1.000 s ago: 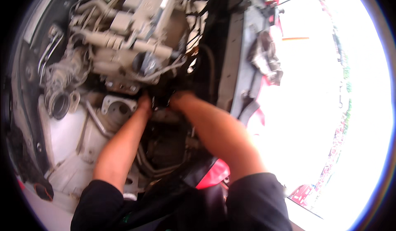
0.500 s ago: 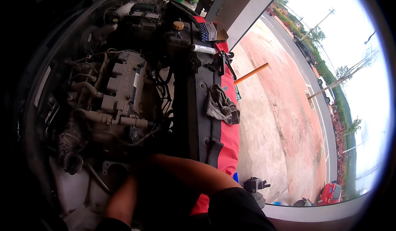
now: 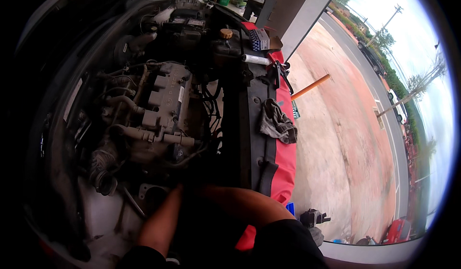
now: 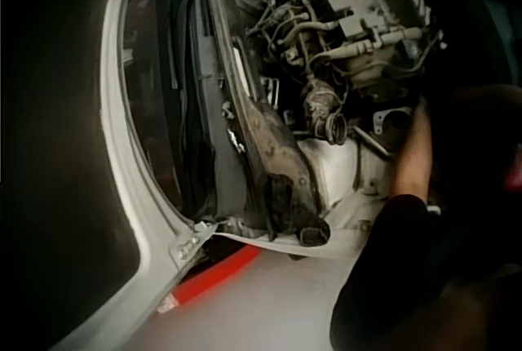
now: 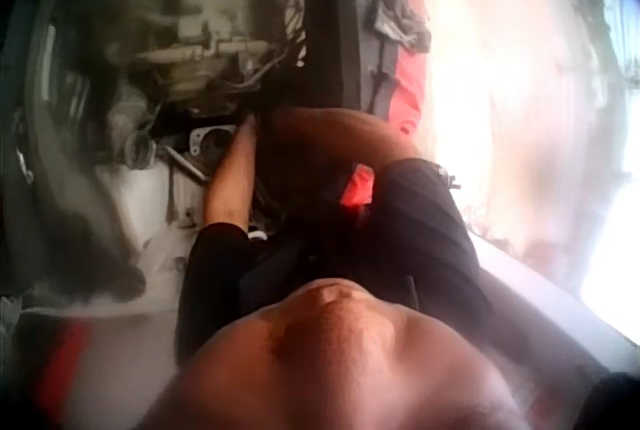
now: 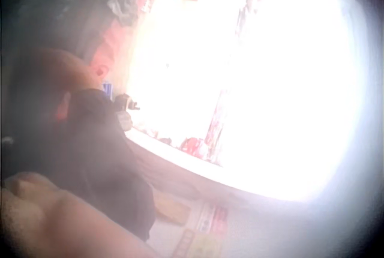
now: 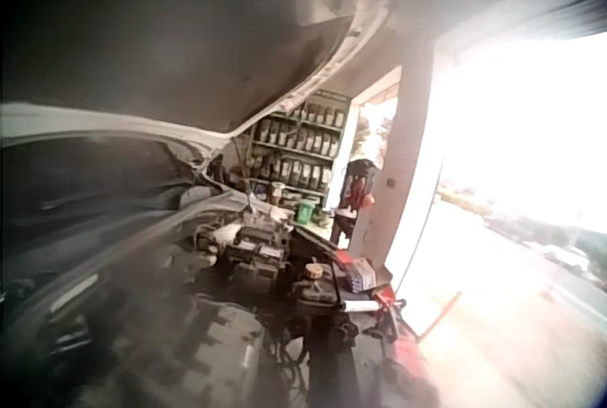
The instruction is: The person works inside the engine bay of a vehicle, using a socket wrench to loosen or tighten a bolt near the engine block. The person periodically reaches for a different tool from a set resting on the vehicle's frame and continues working in the same area.
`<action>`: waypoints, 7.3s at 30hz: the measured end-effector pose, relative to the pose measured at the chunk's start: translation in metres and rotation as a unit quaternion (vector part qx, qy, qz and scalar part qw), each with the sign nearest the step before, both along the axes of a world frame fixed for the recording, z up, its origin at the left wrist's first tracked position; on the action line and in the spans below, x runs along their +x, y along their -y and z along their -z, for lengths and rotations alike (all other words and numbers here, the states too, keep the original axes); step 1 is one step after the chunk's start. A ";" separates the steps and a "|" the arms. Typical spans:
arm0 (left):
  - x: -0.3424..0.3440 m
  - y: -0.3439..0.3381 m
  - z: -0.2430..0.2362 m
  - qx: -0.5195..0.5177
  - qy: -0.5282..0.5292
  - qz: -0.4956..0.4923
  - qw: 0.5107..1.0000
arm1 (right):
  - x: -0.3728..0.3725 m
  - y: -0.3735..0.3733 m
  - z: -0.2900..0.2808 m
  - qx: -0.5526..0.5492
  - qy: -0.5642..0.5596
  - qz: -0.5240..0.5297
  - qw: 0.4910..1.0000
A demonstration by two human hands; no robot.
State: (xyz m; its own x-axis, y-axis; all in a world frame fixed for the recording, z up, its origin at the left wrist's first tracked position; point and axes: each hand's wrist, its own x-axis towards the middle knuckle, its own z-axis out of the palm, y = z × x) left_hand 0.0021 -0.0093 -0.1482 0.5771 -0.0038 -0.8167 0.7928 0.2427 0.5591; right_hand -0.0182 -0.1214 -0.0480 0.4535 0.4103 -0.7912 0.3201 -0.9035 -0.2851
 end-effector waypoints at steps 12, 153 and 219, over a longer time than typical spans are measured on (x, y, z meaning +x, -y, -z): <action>-0.007 0.001 0.010 -0.010 0.018 -0.020 1.000 | 0.031 0.020 -0.027 -0.009 -0.061 0.024 0.998; -0.014 0.017 -0.033 -0.193 -0.149 -0.148 0.958 | 0.030 0.028 -0.049 -0.041 -0.013 -0.015 0.999; -0.024 -0.003 -0.054 -0.028 -0.009 0.035 0.999 | 0.033 0.005 -0.076 -0.038 -0.041 -0.103 0.993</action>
State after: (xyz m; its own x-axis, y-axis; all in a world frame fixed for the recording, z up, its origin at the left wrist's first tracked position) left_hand -0.0222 -0.0059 -0.0947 0.5583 -0.0892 -0.8249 0.8192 0.2169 0.5309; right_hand 0.0143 -0.1265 0.0282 0.2989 0.4246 -0.8546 0.4789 -0.8414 -0.2506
